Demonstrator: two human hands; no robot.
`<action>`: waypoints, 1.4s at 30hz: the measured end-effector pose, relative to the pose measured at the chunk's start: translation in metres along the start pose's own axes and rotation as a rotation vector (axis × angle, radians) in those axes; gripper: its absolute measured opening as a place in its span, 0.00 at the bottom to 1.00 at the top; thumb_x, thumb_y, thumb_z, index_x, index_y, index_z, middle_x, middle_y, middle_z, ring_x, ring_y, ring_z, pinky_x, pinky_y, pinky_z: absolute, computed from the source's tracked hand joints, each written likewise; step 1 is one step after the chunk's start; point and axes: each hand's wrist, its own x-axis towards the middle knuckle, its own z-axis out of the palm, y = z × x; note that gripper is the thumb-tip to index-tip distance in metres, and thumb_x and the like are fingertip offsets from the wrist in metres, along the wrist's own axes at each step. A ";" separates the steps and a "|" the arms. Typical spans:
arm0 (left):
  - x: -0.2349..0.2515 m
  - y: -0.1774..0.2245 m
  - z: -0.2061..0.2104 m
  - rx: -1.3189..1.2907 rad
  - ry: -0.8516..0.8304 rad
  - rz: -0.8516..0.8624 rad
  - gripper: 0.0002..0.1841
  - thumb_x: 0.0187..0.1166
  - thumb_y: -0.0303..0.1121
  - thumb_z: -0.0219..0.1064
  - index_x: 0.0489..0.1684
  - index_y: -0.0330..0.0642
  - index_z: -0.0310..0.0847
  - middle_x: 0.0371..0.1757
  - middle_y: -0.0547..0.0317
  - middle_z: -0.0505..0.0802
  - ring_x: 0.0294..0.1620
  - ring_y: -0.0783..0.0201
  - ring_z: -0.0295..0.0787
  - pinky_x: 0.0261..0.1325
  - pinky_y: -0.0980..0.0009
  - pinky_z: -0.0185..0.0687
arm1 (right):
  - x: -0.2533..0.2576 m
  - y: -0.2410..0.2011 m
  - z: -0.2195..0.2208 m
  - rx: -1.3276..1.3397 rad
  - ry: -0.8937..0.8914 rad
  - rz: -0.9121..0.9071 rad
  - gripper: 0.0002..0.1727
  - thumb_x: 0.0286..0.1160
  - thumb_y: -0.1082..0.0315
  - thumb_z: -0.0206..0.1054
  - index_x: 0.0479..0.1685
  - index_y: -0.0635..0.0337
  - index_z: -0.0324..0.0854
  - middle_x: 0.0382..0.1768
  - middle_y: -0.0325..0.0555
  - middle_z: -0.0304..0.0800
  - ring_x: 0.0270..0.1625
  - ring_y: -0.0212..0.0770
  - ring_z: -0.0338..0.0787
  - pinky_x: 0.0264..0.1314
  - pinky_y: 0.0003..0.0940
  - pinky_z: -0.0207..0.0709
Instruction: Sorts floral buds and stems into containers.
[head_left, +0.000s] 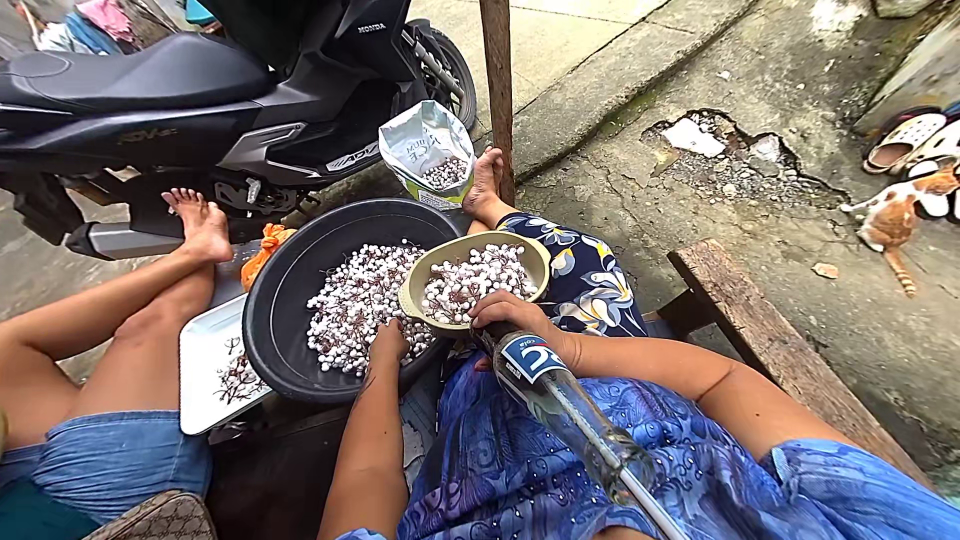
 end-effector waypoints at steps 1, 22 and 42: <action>0.000 0.000 0.000 0.005 -0.006 -0.001 0.30 0.73 0.28 0.70 0.79 0.43 0.74 0.80 0.31 0.75 0.73 0.31 0.81 0.68 0.34 0.78 | 0.000 0.000 0.000 0.000 0.001 -0.001 0.26 0.63 0.57 0.83 0.54 0.66 0.85 0.56 0.57 0.90 0.64 0.47 0.88 0.69 0.38 0.81; 0.006 -0.007 0.008 0.112 -0.171 0.051 0.29 0.72 0.27 0.72 0.78 0.44 0.75 0.71 0.31 0.85 0.74 0.31 0.80 0.72 0.31 0.74 | -0.002 0.001 0.001 0.005 0.005 0.007 0.25 0.61 0.59 0.83 0.53 0.64 0.85 0.56 0.56 0.90 0.64 0.45 0.88 0.69 0.36 0.82; 0.006 -0.006 0.008 0.158 -0.176 0.072 0.24 0.74 0.28 0.69 0.72 0.42 0.80 0.70 0.32 0.86 0.73 0.32 0.81 0.71 0.30 0.74 | -0.003 -0.001 0.001 0.011 -0.006 0.016 0.25 0.61 0.59 0.84 0.53 0.65 0.85 0.56 0.55 0.90 0.64 0.45 0.88 0.69 0.36 0.82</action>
